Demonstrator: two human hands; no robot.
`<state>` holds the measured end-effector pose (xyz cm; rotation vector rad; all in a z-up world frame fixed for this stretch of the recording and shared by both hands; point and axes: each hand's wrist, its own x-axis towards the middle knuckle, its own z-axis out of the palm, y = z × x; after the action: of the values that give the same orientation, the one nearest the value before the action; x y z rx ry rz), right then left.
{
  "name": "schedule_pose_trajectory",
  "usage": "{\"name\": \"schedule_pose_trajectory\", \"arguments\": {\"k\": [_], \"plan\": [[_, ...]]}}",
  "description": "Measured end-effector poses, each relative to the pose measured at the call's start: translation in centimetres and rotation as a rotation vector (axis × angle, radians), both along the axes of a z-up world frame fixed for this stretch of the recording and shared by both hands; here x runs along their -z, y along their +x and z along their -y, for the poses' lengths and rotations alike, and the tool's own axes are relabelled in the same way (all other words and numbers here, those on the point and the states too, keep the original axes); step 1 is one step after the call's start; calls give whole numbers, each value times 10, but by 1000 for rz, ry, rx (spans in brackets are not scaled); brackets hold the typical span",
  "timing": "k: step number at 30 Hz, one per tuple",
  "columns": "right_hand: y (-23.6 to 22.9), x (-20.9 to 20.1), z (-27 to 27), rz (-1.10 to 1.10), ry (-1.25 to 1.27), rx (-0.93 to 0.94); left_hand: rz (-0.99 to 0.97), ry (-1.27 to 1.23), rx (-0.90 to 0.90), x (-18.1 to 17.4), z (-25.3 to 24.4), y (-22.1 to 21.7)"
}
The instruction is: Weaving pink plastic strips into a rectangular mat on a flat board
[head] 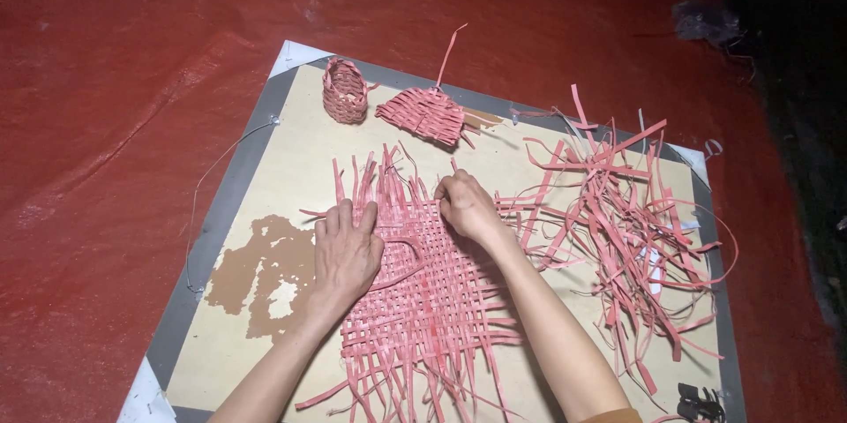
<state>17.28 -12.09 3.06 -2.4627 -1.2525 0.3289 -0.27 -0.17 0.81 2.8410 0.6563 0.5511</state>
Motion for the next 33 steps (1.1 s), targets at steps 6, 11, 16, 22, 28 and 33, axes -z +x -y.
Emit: {"name": "schedule_pose_trajectory", "arguments": {"k": [6, 11, 16, 22, 28, 33], "plan": [[17, -25, -8, -148, 51, 41, 3, 6, 2, 0, 0, -1], [25, -31, 18, -41, 54, 158, 3, 10, -10, 5, -1, 0], [16, -32, 17, -100, 1, 148, 4, 30, -15, 3, 1, 0], [21, -21, 9, -146, -61, 133, -4, 29, -24, 5, 1, 1], [19, -27, 5, -150, -89, 126, -7, 27, -23, 7, 1, 1], [10, -37, 5, -53, -133, -1, -15, 35, -24, 6, 1, 1]]}}
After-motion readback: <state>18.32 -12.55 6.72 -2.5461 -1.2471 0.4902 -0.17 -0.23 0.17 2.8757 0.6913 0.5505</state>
